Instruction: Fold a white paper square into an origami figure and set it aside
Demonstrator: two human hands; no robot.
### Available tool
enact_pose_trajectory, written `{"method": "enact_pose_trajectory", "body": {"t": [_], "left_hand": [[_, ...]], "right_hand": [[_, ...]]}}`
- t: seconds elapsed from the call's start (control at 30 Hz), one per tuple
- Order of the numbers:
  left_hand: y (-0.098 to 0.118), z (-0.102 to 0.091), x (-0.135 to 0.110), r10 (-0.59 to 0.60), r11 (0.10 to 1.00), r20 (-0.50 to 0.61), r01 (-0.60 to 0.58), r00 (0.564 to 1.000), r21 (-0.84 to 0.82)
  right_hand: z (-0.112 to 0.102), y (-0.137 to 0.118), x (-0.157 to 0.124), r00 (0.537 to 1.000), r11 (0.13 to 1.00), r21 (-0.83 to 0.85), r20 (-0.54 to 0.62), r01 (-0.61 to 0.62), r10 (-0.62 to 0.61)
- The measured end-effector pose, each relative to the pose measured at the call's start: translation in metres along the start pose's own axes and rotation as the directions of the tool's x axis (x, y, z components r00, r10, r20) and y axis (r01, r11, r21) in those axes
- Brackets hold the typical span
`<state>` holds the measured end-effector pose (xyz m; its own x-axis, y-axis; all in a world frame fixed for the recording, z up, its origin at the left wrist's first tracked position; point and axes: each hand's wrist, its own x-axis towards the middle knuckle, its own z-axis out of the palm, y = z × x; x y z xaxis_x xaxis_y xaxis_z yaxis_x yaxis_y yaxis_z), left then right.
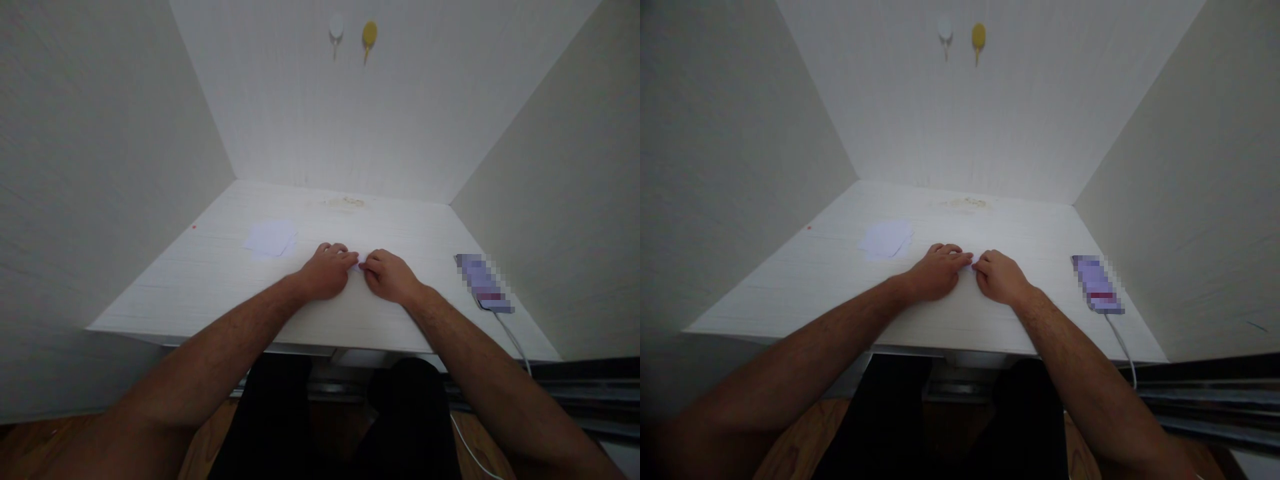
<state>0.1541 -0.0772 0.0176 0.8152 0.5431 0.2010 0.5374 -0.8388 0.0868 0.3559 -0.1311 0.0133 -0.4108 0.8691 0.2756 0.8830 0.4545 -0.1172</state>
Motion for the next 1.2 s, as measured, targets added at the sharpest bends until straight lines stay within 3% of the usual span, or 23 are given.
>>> {"method": "enact_pose_trajectory", "body": {"t": [0.13,0.57,0.93,1.2], "left_hand": [[0.000,0.001,0.000,-0.002,1.000,0.001,0.002,1.000,-0.015],[-0.001,0.002,0.001,-0.007,0.999,0.014,0.008,1.000,-0.043],[-0.002,0.003,0.001,-0.022,0.997,0.014,0.023,1.000,-0.073],[-0.003,0.004,0.000,-0.011,0.997,0.007,0.011,1.000,-0.074]], "right_hand": [[0.002,0.002,-0.001,0.998,0.998,0.040,-0.023,-0.055,0.056],[0.005,0.003,-0.001,0.995,0.995,0.068,-0.066,-0.067,0.071],[0.008,-0.002,0.009,0.934,0.929,0.179,-0.099,-0.323,0.344],[0.009,-0.001,0.008,0.956,0.953,0.144,-0.087,-0.268,0.282]]}}
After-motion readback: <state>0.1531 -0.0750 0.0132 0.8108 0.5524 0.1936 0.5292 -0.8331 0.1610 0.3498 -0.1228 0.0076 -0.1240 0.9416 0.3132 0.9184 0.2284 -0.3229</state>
